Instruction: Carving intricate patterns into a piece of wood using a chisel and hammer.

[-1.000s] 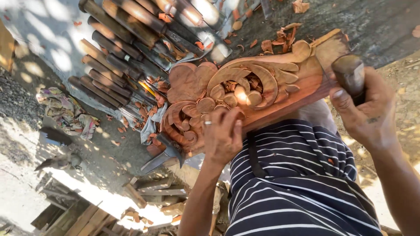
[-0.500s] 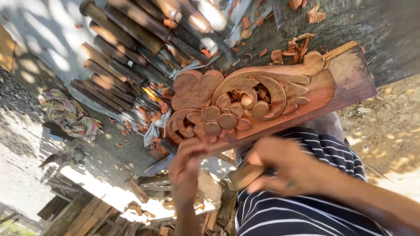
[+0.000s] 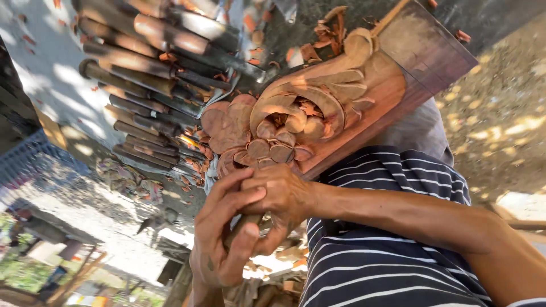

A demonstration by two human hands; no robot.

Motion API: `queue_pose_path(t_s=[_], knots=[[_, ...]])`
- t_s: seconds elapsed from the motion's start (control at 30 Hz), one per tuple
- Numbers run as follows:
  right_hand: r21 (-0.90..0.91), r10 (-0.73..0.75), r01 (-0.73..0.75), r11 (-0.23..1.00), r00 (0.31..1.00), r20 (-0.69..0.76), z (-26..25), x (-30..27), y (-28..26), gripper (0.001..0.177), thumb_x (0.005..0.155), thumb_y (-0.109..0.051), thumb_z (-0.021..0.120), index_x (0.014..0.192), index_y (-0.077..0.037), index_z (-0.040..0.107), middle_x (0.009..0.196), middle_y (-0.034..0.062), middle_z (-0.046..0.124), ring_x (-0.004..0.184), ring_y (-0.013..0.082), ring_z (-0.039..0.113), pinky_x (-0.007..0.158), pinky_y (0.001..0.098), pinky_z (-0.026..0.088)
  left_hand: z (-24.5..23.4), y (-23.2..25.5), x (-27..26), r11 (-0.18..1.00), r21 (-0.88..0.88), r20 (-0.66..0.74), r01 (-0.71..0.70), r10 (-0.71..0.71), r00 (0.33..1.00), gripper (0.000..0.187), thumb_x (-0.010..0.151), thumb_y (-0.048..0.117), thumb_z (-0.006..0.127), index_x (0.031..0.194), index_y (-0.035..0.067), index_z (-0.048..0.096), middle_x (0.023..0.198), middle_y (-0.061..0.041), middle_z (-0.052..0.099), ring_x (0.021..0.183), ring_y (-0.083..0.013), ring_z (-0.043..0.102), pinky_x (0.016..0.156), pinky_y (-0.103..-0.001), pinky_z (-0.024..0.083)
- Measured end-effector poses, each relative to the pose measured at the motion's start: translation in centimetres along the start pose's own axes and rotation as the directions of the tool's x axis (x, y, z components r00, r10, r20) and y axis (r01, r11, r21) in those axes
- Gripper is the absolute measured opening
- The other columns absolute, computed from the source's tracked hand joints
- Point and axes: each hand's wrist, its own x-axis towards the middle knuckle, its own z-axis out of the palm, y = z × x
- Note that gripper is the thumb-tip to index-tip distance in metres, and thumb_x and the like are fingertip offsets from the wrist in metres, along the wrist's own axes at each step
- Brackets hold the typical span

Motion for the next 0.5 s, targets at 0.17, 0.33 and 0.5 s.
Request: queue_pose_path(t_s=[0.17, 0.33, 0.5], knots=[[-0.052, -0.047, 0.039, 0.998, 0.986, -0.158, 0.0, -0.7, 1.2, 0.039, 0.073, -0.04, 0.082, 0.095, -0.009, 0.072, 0.087, 0.0035, 0.058, 0.08, 0.0234, 0.064, 0.067, 0.0354, 0.052, 0.6, -0.1, 1.6, 0.999, -0.001, 0.024, 0.043, -0.043, 0.999, 0.045, 0.08, 0.016, 0.055, 0.118, -0.002, 0.07, 0.139, -0.03, 0.06, 0.124, -0.0393, 0.069, 0.104, -0.045, 0.057], [-0.067, -0.069, 0.056, 0.996, 0.978, -0.199, -0.1, -1.0, 1.6, 0.035, 0.075, -0.04, 0.082, 0.089, -0.01, 0.072, 0.084, 0.0034, 0.056, 0.076, 0.0229, 0.063, 0.065, 0.0358, 0.051, 0.8, 0.3, 2.3, 0.994, 0.105, 0.058, -0.005, -0.002, 0.998, 0.044, 0.079, 0.014, 0.055, 0.117, -0.004, 0.07, 0.138, -0.03, 0.061, 0.124, -0.0399, 0.069, 0.108, -0.045, 0.054], [-0.081, -0.143, 0.128, 0.988, 0.964, -0.225, 0.1, -1.6, 2.6, 0.034, 0.078, -0.042, 0.08, 0.088, -0.011, 0.071, 0.085, 0.0034, 0.057, 0.076, 0.0239, 0.063, 0.064, 0.0366, 0.051, 1.0, 0.2, 2.3, 0.994, 0.08, 0.089, -0.072, 0.065, 0.994, 0.043, 0.08, 0.009, 0.052, 0.118, -0.004, 0.068, 0.138, -0.031, 0.06, 0.124, -0.0407, 0.069, 0.109, -0.046, 0.054]])
